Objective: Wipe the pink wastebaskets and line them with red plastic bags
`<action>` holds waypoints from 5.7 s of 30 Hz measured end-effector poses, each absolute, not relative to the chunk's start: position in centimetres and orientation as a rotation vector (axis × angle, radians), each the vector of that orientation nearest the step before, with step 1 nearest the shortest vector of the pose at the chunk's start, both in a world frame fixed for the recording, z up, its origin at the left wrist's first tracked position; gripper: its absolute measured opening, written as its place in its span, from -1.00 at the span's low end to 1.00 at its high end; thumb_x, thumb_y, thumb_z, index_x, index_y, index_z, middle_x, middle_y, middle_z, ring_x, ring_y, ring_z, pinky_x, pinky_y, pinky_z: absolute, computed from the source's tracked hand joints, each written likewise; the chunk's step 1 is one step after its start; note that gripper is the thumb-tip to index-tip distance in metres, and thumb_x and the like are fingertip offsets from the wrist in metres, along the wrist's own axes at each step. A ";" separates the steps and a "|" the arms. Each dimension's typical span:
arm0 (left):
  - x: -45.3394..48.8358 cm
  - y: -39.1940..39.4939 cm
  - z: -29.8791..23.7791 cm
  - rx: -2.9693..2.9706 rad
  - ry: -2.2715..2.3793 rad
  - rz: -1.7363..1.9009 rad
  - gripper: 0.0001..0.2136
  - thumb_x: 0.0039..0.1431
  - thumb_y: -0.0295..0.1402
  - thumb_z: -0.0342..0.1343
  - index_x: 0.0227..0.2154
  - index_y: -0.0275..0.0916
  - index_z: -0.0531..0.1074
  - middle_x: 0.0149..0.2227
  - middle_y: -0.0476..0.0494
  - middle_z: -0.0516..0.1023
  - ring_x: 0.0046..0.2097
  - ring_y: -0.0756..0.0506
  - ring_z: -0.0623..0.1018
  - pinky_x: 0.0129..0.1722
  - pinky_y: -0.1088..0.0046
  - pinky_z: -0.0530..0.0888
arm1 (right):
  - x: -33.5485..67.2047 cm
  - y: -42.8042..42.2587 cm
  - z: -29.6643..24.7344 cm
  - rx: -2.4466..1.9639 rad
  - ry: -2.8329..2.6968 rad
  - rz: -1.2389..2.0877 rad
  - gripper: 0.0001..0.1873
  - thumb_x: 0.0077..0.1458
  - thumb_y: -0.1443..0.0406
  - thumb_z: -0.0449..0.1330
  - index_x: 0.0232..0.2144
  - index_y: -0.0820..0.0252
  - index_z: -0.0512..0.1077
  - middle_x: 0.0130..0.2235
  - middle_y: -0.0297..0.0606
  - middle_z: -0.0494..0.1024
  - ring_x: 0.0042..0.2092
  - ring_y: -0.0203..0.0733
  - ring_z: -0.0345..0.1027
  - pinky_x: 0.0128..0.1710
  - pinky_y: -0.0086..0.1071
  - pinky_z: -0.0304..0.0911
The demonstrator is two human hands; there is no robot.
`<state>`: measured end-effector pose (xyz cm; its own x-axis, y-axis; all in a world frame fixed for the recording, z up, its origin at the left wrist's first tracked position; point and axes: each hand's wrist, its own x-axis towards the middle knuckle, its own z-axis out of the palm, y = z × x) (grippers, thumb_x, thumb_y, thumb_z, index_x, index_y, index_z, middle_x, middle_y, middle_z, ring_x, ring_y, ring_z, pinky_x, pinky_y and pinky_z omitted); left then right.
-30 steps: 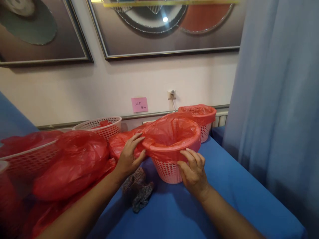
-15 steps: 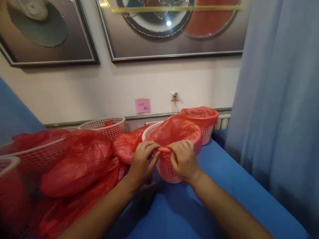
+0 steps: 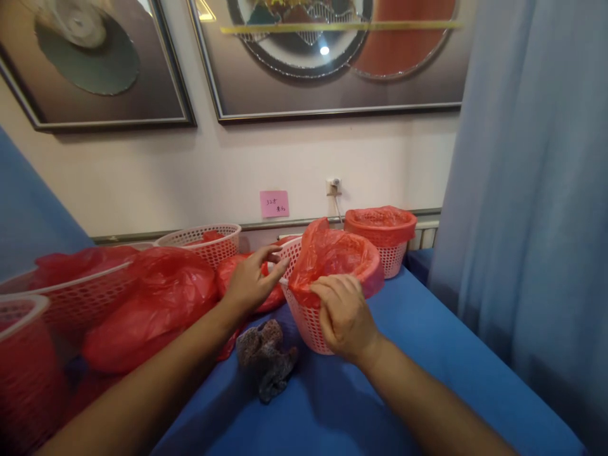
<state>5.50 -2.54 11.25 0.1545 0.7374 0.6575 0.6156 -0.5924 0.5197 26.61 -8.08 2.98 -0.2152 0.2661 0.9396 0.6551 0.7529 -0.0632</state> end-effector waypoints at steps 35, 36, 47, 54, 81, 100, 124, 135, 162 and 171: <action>5.4 -6.3 5.6 0.737 0.822 1.424 -0.75 -0.03 -0.42 0.44 -0.42 -0.27 0.44 -0.47 0.00 0.57 -0.45 0.02 0.57 -0.43 0.57 0.48 | 28.4 -6.4 3.4 -0.783 -1.777 -0.143 -0.78 0.12 0.46 0.13 -0.20 0.10 0.42 -0.22 -0.27 0.59 -0.16 -0.09 0.47 -0.10 -0.17 0.25; 5.6 -6.6 5.3 0.738 0.812 1.423 -0.74 -0.06 -0.45 0.46 -0.43 -0.27 0.43 -0.49 0.03 0.54 -0.48 0.05 0.53 -0.45 0.59 0.46 | 28.5 -6.4 3.4 -0.792 -1.783 -0.137 -0.78 0.13 0.46 0.14 -0.20 0.10 0.42 -0.21 -0.26 0.59 -0.15 -0.09 0.46 -0.11 -0.17 0.25; 5.7 -6.9 3.7 0.563 0.851 1.277 -0.82 0.35 -0.33 0.15 -0.35 -0.32 0.50 -0.33 -0.19 0.65 -0.35 -0.05 0.65 -0.39 0.49 0.54 | 28.3 -6.3 3.6 -0.856 -1.804 -0.130 -0.82 0.15 0.43 0.14 -0.21 0.10 0.40 -0.23 -0.25 0.58 -0.16 -0.06 0.46 -0.08 -0.14 0.22; 7.6 -7.8 3.6 0.588 0.742 1.412 -0.76 0.03 -0.35 0.45 -0.34 -0.28 0.51 -0.33 -0.09 0.64 -0.30 -0.03 0.63 -0.31 0.51 0.53 | 28.3 -6.6 3.6 -0.909 -1.882 -0.200 -0.81 0.19 0.36 0.22 -0.13 0.11 0.38 -0.19 -0.24 0.59 -0.14 -0.03 0.44 -0.07 -0.14 0.19; 6.0 -5.1 1.7 0.802 0.857 1.551 -0.69 -0.26 -0.34 0.50 -0.49 -0.27 0.47 -0.54 0.08 0.50 -0.52 0.08 0.43 -0.46 0.59 0.37 | 29.4 -6.4 3.5 -0.955 -1.892 -0.235 -0.87 0.06 0.42 0.12 -0.31 0.11 0.36 -0.35 -0.31 0.52 -0.26 -0.10 0.37 -0.13 -0.17 0.14; 5.7 -7.0 5.6 1.365 0.946 1.890 -0.77 0.01 -0.37 0.40 -0.25 -0.20 0.53 -0.29 -0.04 0.60 -0.25 -0.05 0.57 -0.16 0.46 0.47 | 32.9 -10.0 5.9 -0.782 -1.701 -0.362 -0.66 0.16 0.50 0.06 -0.13 0.04 0.47 0.02 -0.18 0.58 0.07 -0.01 0.47 0.10 -0.04 0.29; 3.1 -4.2 13.8 2.621 0.785 1.024 -0.91 -0.04 -0.42 0.32 -0.51 -0.05 0.59 -0.47 -0.11 0.60 -0.29 -0.21 0.53 0.10 0.19 0.34 | 28.9 -9.0 4.6 -0.950 -1.950 -0.257 -0.94 0.27 0.29 0.19 -0.30 0.12 0.43 -0.37 -0.31 0.57 -0.33 -0.16 0.42 -0.27 -0.24 0.20; -1.1 -3.0 1.7 2.278 1.114 1.544 -0.86 0.00 -0.36 0.30 -0.58 -0.08 0.47 -0.53 -0.05 0.42 -0.37 -0.17 0.38 -0.04 0.19 0.36 | 31.3 -7.9 5.1 -0.899 -2.025 -0.100 -0.78 0.23 0.11 0.29 -0.31 0.12 0.46 -0.37 -0.31 0.60 -0.35 -0.19 0.44 -0.27 -0.28 0.25; 2.6 -5.4 -1.4 2.074 1.189 1.672 -0.90 0.25 -0.37 0.12 -0.23 -0.20 0.51 -0.19 -0.19 0.59 -0.12 -0.20 0.57 -0.05 0.22 0.48 | 28.1 -10.3 0.1 -0.776 -1.735 -0.946 -0.84 0.22 0.44 0.29 -0.16 0.15 0.50 0.03 -0.12 0.61 0.10 -0.04 0.43 0.17 -0.08 0.22; 3.7 -5.6 0.4 1.131 0.912 1.665 -0.62 0.13 0.00 0.27 -0.20 -0.21 0.46 -0.29 -0.07 0.61 -0.28 -0.11 0.59 -0.26 0.38 0.48 | 27.4 -12.3 0.1 -0.775 -1.878 -0.807 -0.83 0.24 0.35 0.25 -0.10 0.18 0.48 0.11 -0.03 0.54 0.14 0.04 0.40 0.19 -0.01 0.16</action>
